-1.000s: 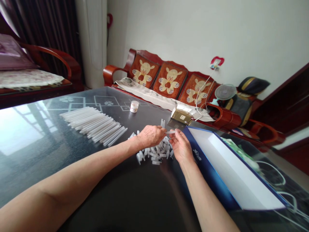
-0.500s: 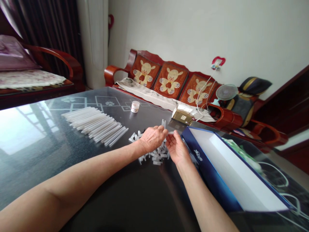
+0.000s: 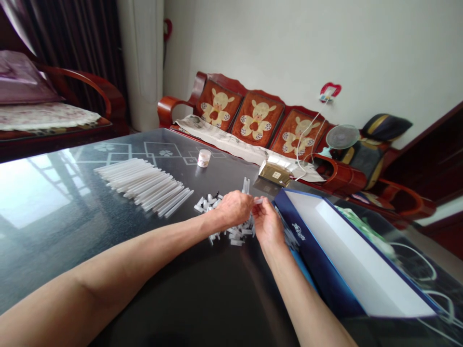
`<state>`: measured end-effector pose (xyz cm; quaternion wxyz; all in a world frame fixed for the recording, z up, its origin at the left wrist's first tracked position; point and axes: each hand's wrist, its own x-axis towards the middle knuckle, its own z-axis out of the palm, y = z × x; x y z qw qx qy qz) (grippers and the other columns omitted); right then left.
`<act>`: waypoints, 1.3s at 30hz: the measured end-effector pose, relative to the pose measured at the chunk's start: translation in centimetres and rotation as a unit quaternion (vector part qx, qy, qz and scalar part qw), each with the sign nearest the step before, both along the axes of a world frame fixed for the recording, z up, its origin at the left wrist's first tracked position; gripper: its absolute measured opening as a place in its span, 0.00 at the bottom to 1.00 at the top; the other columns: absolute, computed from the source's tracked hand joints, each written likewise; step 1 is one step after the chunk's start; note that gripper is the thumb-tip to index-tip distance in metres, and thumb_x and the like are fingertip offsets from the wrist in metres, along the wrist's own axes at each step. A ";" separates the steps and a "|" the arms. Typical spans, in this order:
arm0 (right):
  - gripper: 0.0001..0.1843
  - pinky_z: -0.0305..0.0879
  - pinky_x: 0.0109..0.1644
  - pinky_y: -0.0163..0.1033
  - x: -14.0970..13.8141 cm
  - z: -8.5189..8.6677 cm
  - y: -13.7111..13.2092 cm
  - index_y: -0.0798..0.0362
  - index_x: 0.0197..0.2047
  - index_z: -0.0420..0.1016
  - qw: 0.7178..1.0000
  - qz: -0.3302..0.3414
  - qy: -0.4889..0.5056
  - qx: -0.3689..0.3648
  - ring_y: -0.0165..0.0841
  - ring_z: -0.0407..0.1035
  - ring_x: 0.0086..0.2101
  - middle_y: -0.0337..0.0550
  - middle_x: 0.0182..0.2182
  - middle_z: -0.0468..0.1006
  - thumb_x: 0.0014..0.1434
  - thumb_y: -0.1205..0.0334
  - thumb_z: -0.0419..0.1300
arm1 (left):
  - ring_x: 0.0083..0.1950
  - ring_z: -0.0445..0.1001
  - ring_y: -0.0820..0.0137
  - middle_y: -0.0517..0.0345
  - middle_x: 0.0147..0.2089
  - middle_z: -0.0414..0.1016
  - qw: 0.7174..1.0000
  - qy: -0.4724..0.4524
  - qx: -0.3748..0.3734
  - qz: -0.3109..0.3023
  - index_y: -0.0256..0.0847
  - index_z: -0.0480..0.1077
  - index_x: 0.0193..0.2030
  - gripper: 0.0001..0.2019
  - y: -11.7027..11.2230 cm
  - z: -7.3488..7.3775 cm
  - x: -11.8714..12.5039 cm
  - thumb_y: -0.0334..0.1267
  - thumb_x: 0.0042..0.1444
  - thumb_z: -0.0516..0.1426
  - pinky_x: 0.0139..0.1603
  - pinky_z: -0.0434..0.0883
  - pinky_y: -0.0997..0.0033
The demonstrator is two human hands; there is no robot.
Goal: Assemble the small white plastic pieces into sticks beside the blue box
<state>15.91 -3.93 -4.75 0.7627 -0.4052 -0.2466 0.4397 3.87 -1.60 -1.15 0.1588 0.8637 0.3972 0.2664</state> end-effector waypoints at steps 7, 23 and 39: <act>0.11 0.68 0.33 0.33 -0.7 1.5 -0.6 0.53 0.32 0.73 0.996 0.054 0.003 0.064 0.25 0.69 0.26 0.35 0.27 0.76 0.48 0.57 0.67 | 0.15 0.54 0.83 0.65 0.18 0.62 0.750 -0.252 -0.595 -0.137 0.34 0.69 0.26 0.13 1.9 2.3 -1.5 0.43 0.55 0.59 0.14 0.51 0.83; 0.14 0.69 0.32 0.30 0.0 1.2 -0.2 0.54 0.31 0.72 0.998 0.045 0.044 -0.018 0.25 0.72 0.28 0.36 0.26 0.77 0.47 0.56 0.68 | 0.37 0.76 0.63 0.51 0.33 0.74 0.998 0.029 0.040 0.047 0.37 0.71 0.37 0.13 -0.3 0.7 -0.3 0.41 0.61 0.48 0.36 0.70 0.68; 0.14 0.71 0.34 0.32 0.7 1.4 -0.1 0.57 0.34 0.75 0.999 0.022 0.000 -0.024 0.26 0.72 0.27 0.38 0.26 0.78 0.42 0.66 0.71 | 0.37 0.74 0.66 0.52 0.35 0.73 0.995 0.037 0.093 0.013 0.37 0.70 0.40 0.11 -0.5 0.0 -0.4 0.37 0.62 0.48 0.37 0.69 0.69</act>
